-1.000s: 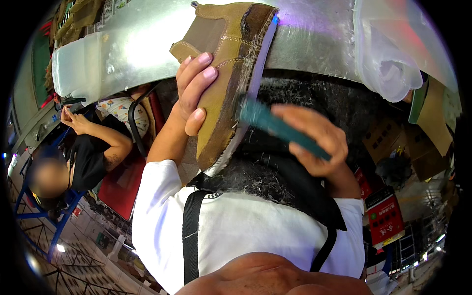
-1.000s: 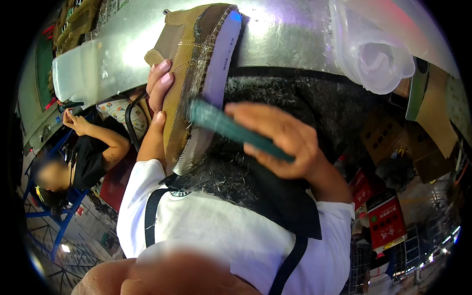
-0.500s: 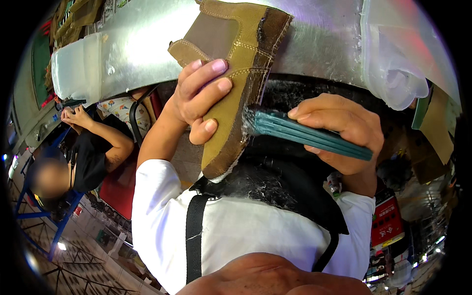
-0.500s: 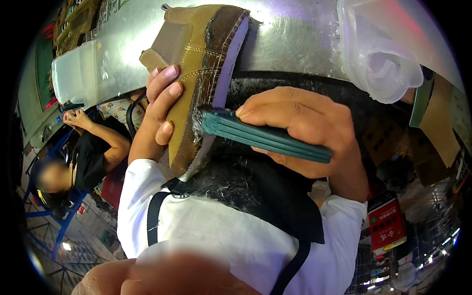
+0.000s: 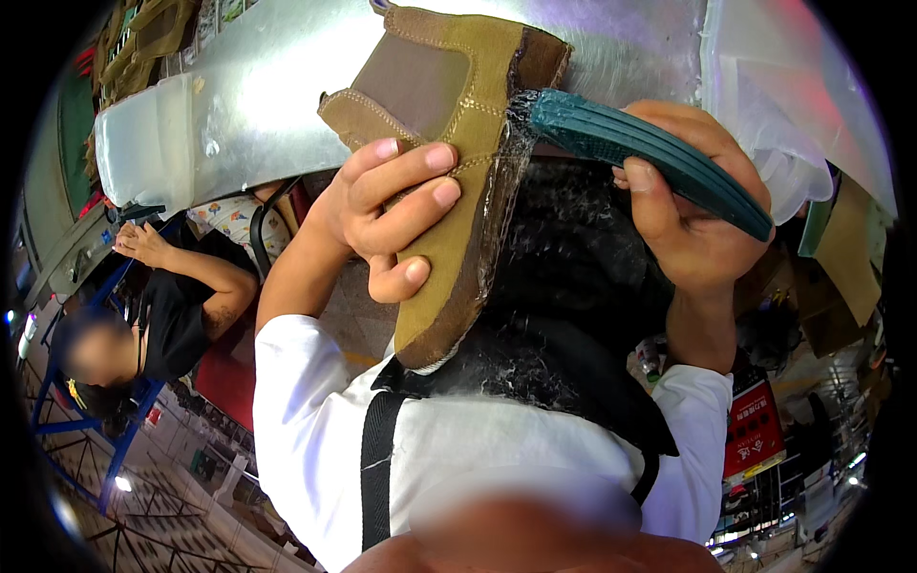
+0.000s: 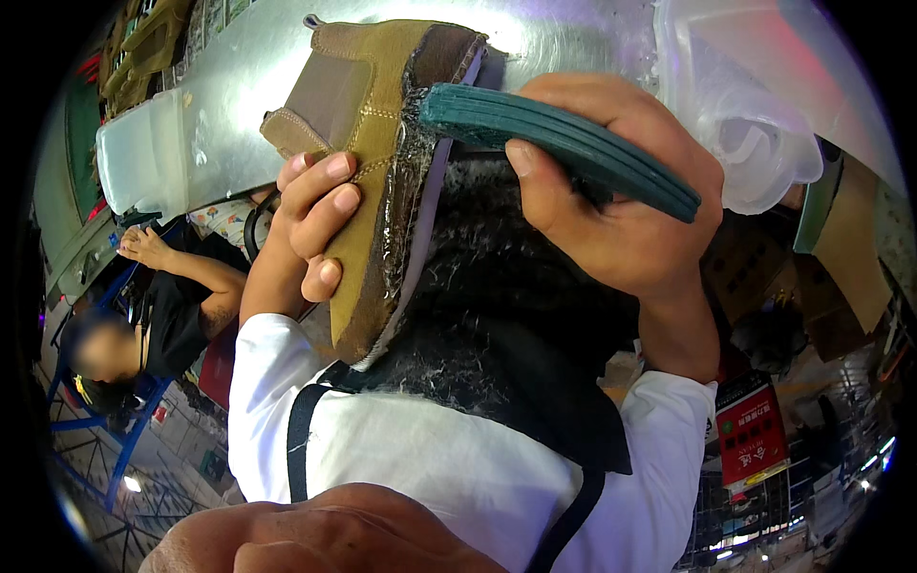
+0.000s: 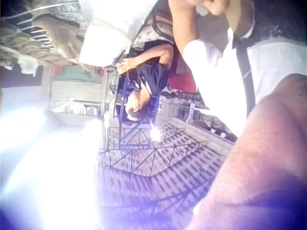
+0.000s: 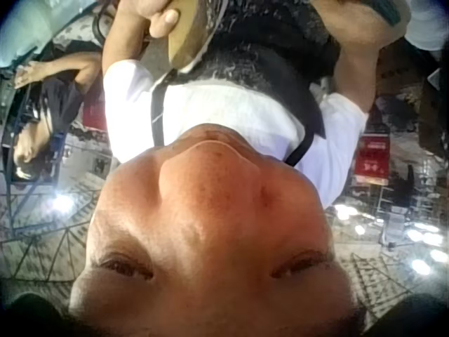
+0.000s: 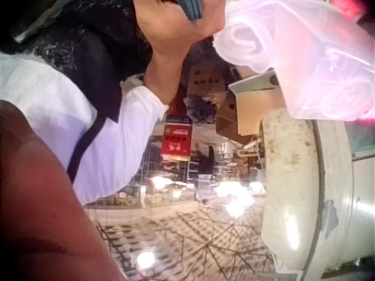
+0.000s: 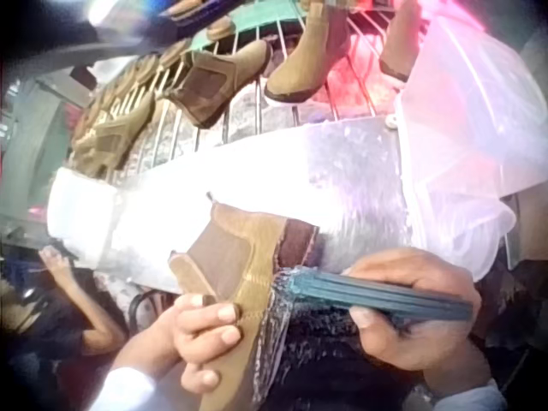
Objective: The person applies adhesive to the edges of footwear using a brush, moving around the perimeter of the sole and upper before placing the items aside and handling pieces of material.
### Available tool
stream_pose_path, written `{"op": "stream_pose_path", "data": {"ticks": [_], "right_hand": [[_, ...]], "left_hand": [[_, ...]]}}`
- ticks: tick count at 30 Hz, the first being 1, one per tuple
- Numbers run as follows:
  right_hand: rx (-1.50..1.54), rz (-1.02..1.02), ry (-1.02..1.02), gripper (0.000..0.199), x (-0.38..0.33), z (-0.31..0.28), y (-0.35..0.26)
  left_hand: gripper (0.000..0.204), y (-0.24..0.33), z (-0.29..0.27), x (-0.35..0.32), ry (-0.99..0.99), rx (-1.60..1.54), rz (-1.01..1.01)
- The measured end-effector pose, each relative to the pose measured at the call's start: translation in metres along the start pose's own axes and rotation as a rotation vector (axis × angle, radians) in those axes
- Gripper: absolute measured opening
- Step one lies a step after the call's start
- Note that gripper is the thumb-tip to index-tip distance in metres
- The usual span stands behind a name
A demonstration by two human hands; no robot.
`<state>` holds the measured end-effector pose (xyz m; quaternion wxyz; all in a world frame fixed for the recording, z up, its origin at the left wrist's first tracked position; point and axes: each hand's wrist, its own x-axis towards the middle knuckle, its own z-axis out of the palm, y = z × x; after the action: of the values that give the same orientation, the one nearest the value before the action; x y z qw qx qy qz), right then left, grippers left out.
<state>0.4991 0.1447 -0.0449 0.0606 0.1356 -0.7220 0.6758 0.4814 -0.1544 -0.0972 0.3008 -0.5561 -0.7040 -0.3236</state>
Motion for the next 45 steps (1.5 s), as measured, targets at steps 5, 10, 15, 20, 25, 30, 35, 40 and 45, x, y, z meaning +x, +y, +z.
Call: {"op": "stream_pose_path", "data": {"ticks": [5, 10, 15, 20, 25, 30, 35, 40, 45], "right_hand": [[-0.031, 0.049, 0.035, 0.023, 0.006, 0.000, -0.003], [-0.114, 0.061, 0.051, 0.023, 0.018, -0.002, -0.004], [-0.132, 0.124, 0.214, 0.024, 0.021, 0.007, 0.000], [0.021, -0.071, -0.012, 0.027, -0.002, -0.004, 0.006], [0.179, -0.073, -0.120, 0.029, -0.022, 0.000, 0.006], [0.310, 0.055, -0.155, 0.032, -0.043, 0.005, -0.009], [0.436, 0.054, -0.017, 0.028, -0.065, 0.020, -0.013], [0.254, -0.074, -0.120, 0.026, -0.069, 0.008, -0.016], [0.174, -0.135, -0.037, 0.027, -0.051, 0.020, -0.060]], "left_hand": [[0.056, 0.002, 0.002, 0.004, 0.020, 0.030, -0.001], [0.054, -0.002, -0.001, 0.006, -0.014, 0.013, 0.008], [0.052, -0.001, -0.002, 0.006, -0.009, -0.002, -0.005], [0.051, -0.002, 0.001, 0.006, 0.014, -0.006, 0.018], [0.049, -0.006, -0.003, 0.009, -0.029, -0.018, 0.049], [0.047, -0.008, -0.024, 0.023, -0.216, -0.056, 0.045], [0.045, -0.006, -0.031, 0.034, -0.317, -0.049, 0.030], [0.043, -0.004, -0.034, 0.045, -0.365, -0.037, 0.036], [0.042, -0.001, -0.032, 0.055, -0.391, -0.001, 0.045]]}}
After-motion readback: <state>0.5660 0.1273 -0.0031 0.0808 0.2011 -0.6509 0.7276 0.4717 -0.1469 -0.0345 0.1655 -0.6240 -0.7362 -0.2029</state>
